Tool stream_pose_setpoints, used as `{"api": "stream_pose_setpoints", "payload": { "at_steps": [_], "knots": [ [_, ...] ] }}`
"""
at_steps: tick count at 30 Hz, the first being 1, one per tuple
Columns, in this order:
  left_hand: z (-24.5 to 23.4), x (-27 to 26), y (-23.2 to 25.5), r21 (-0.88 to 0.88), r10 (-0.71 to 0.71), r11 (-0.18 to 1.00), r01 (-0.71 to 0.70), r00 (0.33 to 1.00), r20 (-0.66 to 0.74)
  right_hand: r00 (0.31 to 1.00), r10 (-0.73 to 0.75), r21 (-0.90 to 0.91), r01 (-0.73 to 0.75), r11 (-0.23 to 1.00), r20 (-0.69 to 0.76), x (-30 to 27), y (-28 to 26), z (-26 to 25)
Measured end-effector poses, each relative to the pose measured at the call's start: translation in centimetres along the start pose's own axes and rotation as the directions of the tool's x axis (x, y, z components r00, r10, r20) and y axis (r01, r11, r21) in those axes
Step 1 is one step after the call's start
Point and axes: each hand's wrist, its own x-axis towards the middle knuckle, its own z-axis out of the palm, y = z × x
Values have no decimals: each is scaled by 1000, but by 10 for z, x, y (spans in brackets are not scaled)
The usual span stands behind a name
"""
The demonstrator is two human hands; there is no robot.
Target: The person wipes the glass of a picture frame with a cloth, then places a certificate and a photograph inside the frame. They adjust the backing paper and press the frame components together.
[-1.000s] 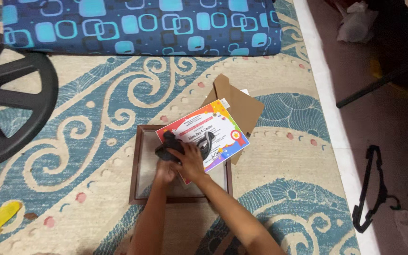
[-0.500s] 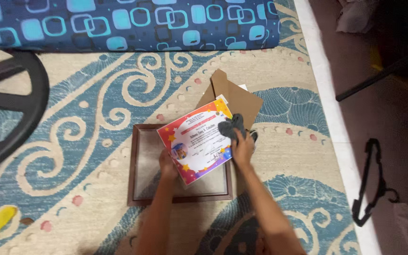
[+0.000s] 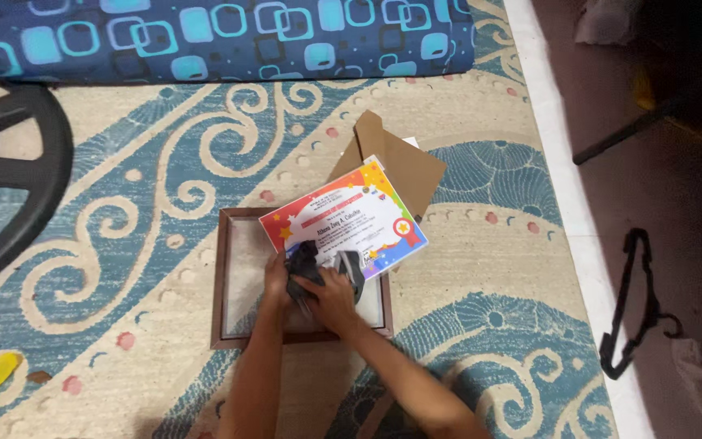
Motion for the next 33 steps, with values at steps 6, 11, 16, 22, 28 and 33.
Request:
{"api": "stream_pose_setpoints", "payload": {
  "at_steps": [6, 11, 16, 22, 28, 33],
  "knots": [
    [0, 7, -24, -66, 132, 988, -141, 983, -125, 945, 312, -151, -325, 934, -104, 34, 89, -47],
    [8, 5, -23, -103, 125, 984, -142, 980, -153, 834, 430, -143, -499, 854, -346, 29, 141, -82],
    [9, -3, -16, -93, 87, 991, -96, 992, -95, 729, 594, -32, -640, 767, -339, 24, 175, -59],
    [-3, -3, -11, -6, 15, 1000, -15, 997, -72, 525, 678, 329, -609, 722, -515, 75, 209, -45],
    [-5, -2, -17, 47, 77, 995, -82, 992, 99, 716, 663, 243, -618, 748, -219, 124, 150, -39],
    [5, -4, -15, -309, 116, 947, -91, 991, 64, 876, 383, -120, -431, 894, -293, 133, 119, -38]
  ]
}}
